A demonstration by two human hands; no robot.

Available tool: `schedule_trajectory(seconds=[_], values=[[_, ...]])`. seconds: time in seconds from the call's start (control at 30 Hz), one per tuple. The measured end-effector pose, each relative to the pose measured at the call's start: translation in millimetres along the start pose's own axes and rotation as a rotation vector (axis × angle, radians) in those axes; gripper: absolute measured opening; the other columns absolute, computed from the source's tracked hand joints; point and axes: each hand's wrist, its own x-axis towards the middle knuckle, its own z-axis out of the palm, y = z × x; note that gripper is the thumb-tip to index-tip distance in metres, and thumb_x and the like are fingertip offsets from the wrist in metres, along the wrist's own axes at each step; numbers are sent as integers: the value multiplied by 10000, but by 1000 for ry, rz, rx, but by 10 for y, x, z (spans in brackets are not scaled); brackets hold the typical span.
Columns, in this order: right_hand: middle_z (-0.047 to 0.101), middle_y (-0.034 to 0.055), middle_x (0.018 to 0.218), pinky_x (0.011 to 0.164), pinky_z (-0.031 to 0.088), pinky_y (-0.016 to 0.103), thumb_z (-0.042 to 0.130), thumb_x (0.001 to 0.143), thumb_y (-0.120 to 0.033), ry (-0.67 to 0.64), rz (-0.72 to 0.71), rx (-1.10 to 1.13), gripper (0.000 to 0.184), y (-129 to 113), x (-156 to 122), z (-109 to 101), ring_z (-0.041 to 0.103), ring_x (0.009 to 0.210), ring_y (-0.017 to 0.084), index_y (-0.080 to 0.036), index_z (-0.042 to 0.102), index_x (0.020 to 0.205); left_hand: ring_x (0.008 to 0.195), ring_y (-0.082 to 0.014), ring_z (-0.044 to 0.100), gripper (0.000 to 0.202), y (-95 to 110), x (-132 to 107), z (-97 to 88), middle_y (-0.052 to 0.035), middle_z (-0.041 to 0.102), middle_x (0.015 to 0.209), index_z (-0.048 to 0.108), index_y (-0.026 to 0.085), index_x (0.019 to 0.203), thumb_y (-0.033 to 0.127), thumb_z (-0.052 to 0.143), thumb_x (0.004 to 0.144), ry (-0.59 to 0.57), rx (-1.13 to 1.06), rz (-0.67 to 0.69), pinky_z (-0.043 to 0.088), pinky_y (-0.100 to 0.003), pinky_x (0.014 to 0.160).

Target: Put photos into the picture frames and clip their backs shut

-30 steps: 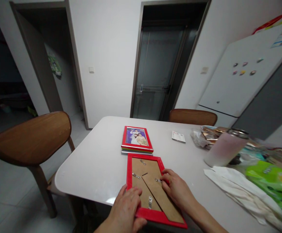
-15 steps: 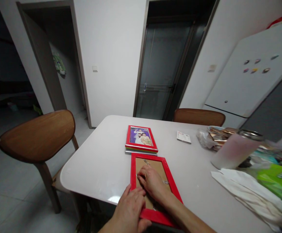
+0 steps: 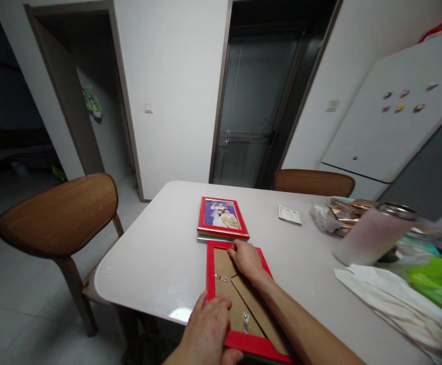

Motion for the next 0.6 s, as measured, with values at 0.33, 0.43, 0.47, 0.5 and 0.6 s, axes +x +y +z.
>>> schedule_trajectory(seconds=[0.33,0.43,0.47,0.5,0.6], values=[[641,72,804,619,440,265,361,744,-417,54,49,385,341,498,-393,-655,586,693,165,-154,566,815,1091,-288,415,425,19,66,127,-145,502,1142,509,121,938,221,663,555,62,45,64,204,-472,992],[643,79,784,613,464,295,400,713,-443,121,342,870,334,577,-849,-772,596,670,185,-173,547,844,1050,-275,442,342,90,10,70,-120,515,1090,467,163,879,173,616,571,206,-137,130,263,-460,962],[646,69,765,611,466,298,412,712,-449,76,372,1009,321,522,-1004,-745,599,672,189,-189,550,840,1046,-268,443,297,149,5,62,-113,508,1087,450,177,845,163,594,585,257,-229,138,301,-439,939],[650,62,766,616,466,296,419,719,-448,0,327,1125,314,434,-1139,-687,600,699,192,-199,559,850,1043,-262,445,253,222,10,68,-108,494,1099,432,188,812,164,572,603,301,-337,139,341,-414,909],[633,51,610,555,464,283,385,748,-486,-192,213,1343,385,107,-1370,-443,600,613,184,-167,601,756,1030,-257,467,159,487,73,161,-103,420,1187,398,205,761,236,525,670,341,-725,139,433,-356,796]])
